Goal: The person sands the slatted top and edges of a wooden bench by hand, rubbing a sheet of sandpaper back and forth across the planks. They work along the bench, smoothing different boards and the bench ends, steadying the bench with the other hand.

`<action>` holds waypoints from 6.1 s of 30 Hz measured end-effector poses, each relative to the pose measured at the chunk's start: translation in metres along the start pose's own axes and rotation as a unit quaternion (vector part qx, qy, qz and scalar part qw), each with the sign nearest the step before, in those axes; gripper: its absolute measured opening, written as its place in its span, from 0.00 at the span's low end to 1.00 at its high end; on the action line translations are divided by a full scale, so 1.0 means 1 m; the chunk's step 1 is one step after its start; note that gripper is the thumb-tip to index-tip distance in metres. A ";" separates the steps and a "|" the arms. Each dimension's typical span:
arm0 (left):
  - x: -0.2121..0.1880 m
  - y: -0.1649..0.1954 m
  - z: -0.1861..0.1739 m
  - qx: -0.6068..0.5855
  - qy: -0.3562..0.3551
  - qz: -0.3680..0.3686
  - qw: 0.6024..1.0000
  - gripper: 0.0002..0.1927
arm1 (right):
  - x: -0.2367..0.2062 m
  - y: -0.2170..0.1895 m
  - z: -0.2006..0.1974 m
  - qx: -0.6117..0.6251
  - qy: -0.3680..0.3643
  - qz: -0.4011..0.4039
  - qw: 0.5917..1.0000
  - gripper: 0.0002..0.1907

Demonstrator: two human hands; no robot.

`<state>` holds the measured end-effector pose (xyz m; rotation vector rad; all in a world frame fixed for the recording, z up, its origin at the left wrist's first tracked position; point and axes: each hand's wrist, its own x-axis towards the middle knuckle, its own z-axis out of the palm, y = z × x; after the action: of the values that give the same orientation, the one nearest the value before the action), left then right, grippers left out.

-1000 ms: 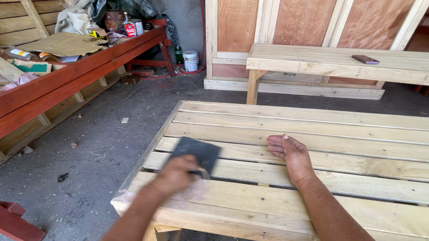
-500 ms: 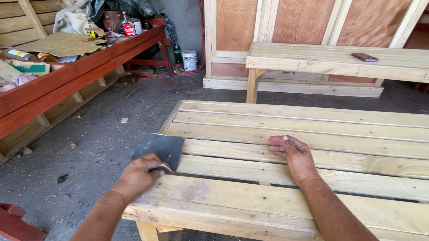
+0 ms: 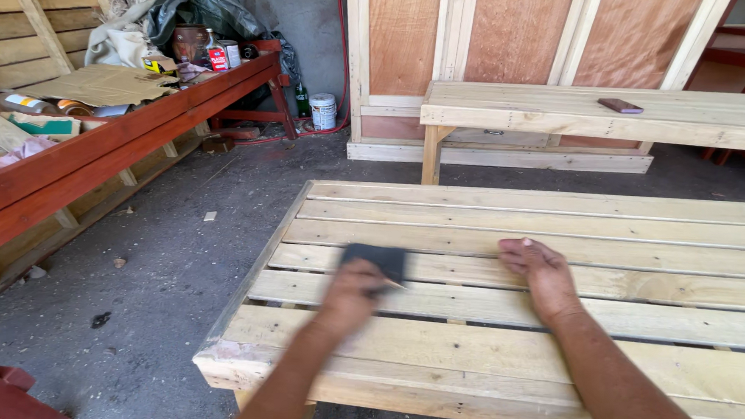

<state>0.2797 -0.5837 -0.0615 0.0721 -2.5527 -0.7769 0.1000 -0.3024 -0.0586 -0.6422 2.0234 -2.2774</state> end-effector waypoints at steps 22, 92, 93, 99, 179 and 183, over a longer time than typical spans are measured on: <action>0.047 -0.039 -0.038 0.284 -0.074 -0.211 0.932 0.26 | -0.002 -0.012 -0.027 -0.519 0.044 0.022 0.853 0.27; 0.037 0.109 0.080 0.152 -0.163 0.050 0.973 0.26 | -0.002 -0.016 -0.053 -0.315 0.001 -0.003 0.949 0.37; 0.029 0.134 0.101 0.173 -0.157 0.119 0.965 0.24 | -0.003 -0.015 -0.054 -0.332 0.006 0.019 0.943 0.37; 0.002 0.091 0.096 0.073 -0.138 0.063 0.986 0.26 | -0.007 -0.017 -0.073 -0.369 0.036 0.054 0.927 0.38; 0.230 -0.087 0.031 0.115 0.021 0.059 0.991 0.19 | 0.107 0.015 0.032 -0.488 -0.029 0.026 0.872 0.21; 0.233 -0.059 0.056 0.040 0.084 0.165 0.982 0.24 | 0.109 0.015 0.038 -0.533 -0.034 0.001 0.845 0.22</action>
<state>0.0423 -0.6466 -0.0358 -0.2435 -2.3508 -0.5176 0.0092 -0.3724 -0.0391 -0.6807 3.1003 -0.8752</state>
